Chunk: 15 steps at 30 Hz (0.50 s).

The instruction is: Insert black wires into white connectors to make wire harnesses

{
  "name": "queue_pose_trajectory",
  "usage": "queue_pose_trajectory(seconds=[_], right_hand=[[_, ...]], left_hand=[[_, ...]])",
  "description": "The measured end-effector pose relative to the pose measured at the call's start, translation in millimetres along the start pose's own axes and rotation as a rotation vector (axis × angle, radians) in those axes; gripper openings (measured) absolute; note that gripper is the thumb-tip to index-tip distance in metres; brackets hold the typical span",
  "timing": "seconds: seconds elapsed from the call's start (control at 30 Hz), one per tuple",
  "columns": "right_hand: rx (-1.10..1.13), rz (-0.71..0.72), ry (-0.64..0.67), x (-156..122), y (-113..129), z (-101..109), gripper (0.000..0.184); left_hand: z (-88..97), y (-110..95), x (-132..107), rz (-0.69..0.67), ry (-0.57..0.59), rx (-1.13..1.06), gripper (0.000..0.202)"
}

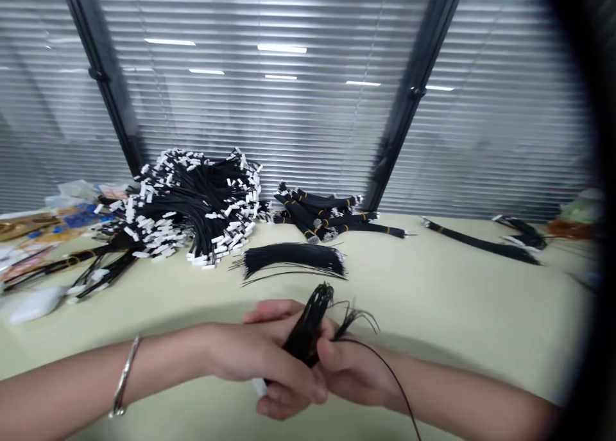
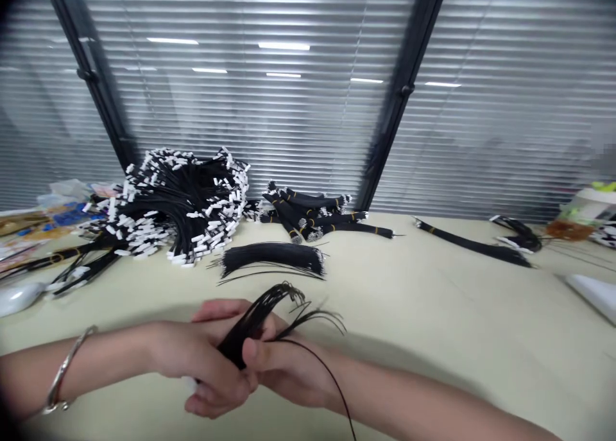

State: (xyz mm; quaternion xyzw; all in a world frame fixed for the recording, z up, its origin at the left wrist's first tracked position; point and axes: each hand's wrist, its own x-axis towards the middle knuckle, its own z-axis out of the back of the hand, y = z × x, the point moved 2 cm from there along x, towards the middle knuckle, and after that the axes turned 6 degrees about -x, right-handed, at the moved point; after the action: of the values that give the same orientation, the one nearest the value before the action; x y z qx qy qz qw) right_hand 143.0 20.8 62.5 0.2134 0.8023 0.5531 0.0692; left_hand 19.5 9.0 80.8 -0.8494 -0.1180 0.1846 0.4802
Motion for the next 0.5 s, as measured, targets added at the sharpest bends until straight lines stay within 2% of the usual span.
queue_pose_trajectory(seconds=[0.1,0.2,0.33,0.43,0.5], right_hand=[[0.082,0.042,0.006,-1.8,-0.5,-8.1,0.060],[0.142,0.071,-0.022,-1.9,-3.9,-7.3,0.052],[0.102,0.150,-0.099,2.3,-4.2,7.2,0.022],[0.044,0.198,-0.217,6.1,1.4,21.6,0.039],[0.011,0.162,-0.320,7.2,4.4,30.6,0.050]], left_hand=[[4.0,3.1,-2.6,-0.031,0.061,-0.053,0.025],[8.8,9.0,-7.7,-0.061,0.098,-0.056,0.018],[16.8,17.1,-21.3,-0.089,-0.002,-0.082,0.029],[18.4,19.0,-30.6,-0.137,-0.042,-0.077,0.040],[18.8,19.4,-33.9,-0.144,-0.049,-0.075,0.042]])
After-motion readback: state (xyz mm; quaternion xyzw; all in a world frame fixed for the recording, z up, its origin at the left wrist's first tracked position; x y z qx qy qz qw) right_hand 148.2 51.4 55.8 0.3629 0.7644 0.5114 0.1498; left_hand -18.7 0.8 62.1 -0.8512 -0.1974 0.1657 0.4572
